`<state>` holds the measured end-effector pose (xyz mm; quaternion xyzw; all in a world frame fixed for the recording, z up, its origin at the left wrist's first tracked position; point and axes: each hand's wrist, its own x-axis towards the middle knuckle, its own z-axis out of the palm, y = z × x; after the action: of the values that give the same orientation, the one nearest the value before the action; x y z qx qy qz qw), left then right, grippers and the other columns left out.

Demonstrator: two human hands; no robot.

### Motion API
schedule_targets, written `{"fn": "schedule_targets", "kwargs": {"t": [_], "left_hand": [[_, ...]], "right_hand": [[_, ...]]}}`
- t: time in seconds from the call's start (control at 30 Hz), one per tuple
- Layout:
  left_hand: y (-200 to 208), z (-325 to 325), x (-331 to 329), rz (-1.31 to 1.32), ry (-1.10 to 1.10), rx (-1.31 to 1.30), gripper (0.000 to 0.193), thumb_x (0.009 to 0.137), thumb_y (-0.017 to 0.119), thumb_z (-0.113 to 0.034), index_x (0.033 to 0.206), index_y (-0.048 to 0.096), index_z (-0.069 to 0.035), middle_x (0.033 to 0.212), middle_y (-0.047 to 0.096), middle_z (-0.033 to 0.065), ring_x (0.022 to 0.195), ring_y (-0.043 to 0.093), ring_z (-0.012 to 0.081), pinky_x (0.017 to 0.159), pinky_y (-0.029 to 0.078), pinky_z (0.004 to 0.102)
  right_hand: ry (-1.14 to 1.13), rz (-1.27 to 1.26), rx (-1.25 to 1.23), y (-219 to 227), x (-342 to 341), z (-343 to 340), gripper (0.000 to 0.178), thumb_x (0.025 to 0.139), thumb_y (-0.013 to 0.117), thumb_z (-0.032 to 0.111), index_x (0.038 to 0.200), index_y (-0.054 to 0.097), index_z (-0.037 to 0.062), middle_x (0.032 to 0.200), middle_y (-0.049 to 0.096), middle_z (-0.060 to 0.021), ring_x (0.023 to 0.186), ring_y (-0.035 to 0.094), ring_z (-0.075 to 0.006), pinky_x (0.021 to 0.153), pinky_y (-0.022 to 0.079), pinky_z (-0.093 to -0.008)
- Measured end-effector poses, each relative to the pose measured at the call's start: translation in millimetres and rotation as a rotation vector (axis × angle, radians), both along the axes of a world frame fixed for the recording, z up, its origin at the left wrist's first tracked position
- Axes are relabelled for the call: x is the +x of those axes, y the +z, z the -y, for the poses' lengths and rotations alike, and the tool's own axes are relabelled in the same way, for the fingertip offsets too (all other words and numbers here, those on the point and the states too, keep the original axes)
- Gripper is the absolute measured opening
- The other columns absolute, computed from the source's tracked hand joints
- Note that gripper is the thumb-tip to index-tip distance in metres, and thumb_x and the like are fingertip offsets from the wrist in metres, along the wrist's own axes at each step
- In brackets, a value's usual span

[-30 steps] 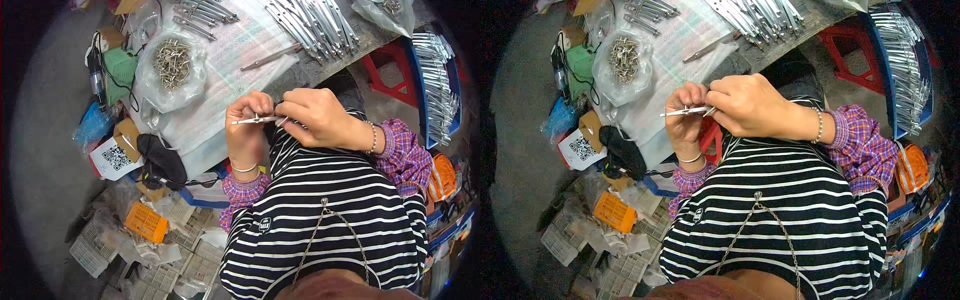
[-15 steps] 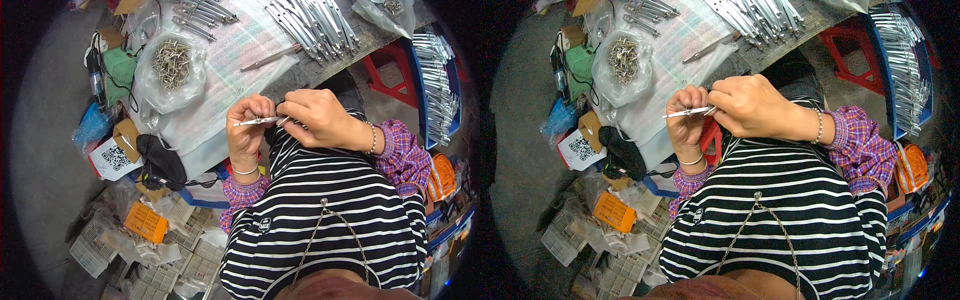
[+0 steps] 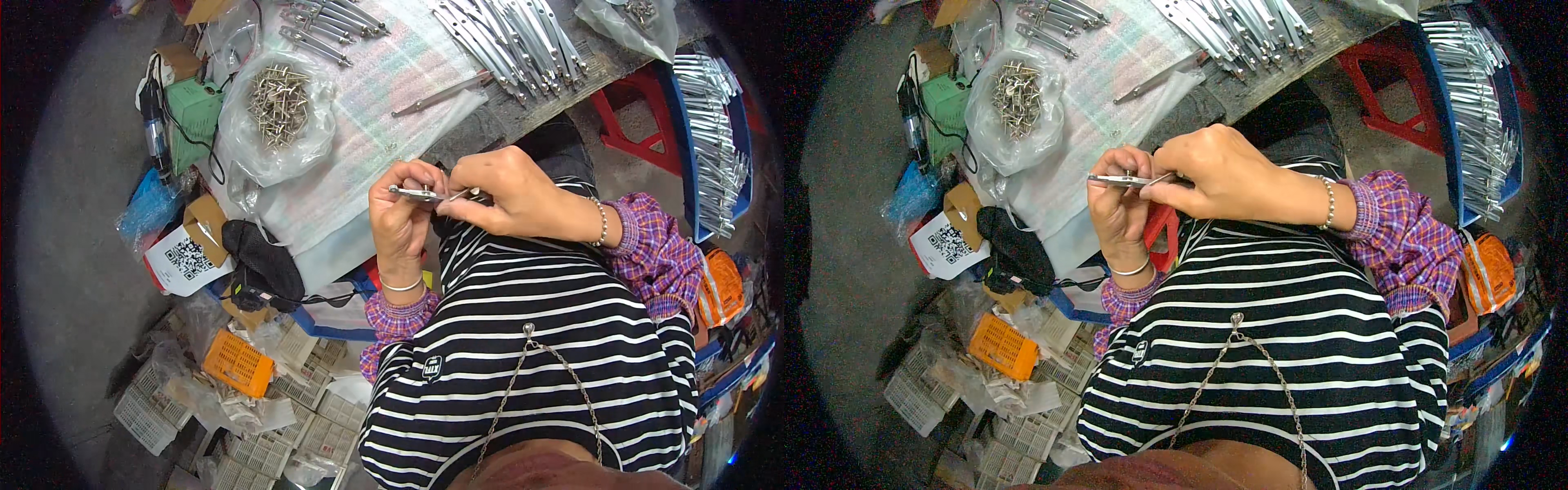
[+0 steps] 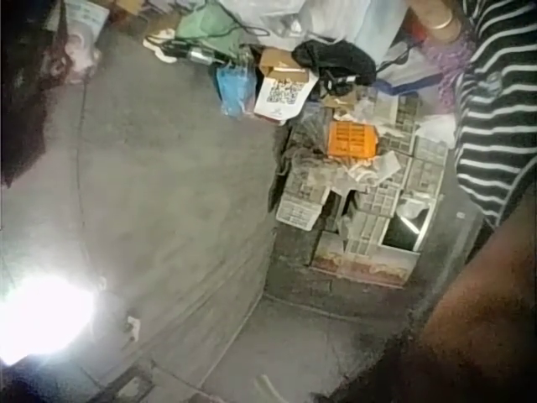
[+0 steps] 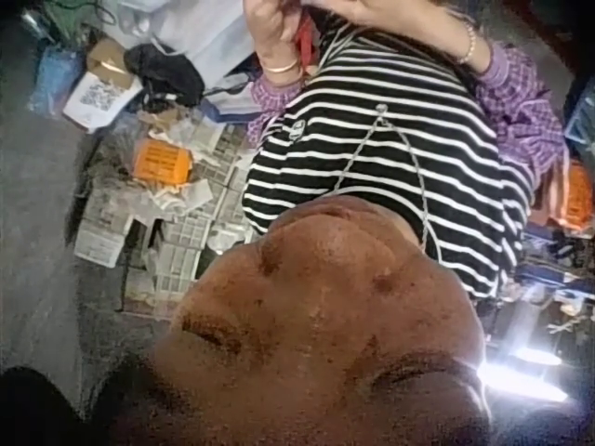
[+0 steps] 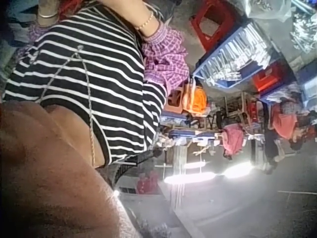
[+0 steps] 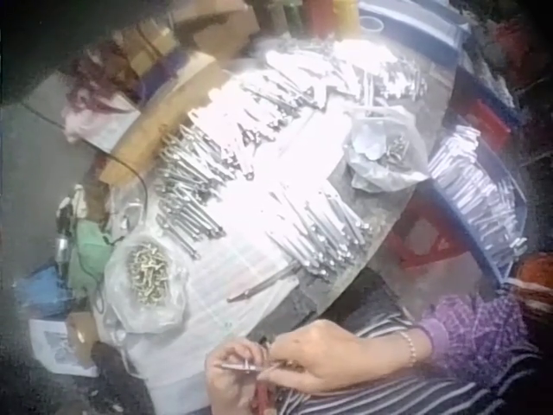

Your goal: Manual assembly of small metal components, likely hinge or fastener parts, by inserting pins into brackets.

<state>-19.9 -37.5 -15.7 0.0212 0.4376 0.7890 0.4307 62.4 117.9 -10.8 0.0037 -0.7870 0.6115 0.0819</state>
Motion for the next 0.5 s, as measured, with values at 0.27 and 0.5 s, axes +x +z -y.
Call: {"fn": "schedule_targets", "kwargs": {"t": [0.27, 0.5], "left_hand": [[2.2, 0.5, 5.4, 0.044, 0.051, -0.081, 0.020, 0.081, 0.061, -0.014, 0.088, 0.057, 0.005, 0.086, 0.054, 0.0142, 0.073, 0.051, 0.0194, 0.064, 0.041, 0.0274], [0.8, 3.8, 12.6, -0.053, 0.089, -0.106, 0.019, 0.080, 0.062, -0.010, 0.091, 0.060, 0.005, 0.092, 0.056, 0.0133, 0.076, 0.053, 0.0178, 0.063, 0.041, 0.0250]], "right_hand": [[-0.065, -0.134, 0.167, -8.2, -3.5, 1.5, 0.015, 0.072, 0.063, 0.014, 0.066, 0.055, 0.0038, 0.059, 0.050, -0.0076, 0.052, 0.053, -0.0254, 0.045, 0.041, -0.0354], [-0.011, -0.127, 0.196, -9.7, -4.5, -3.7, 0.016, 0.072, 0.063, 0.012, 0.063, 0.052, 0.0040, 0.058, 0.048, -0.0075, 0.051, 0.052, -0.0253, 0.044, 0.040, -0.0356]]}}
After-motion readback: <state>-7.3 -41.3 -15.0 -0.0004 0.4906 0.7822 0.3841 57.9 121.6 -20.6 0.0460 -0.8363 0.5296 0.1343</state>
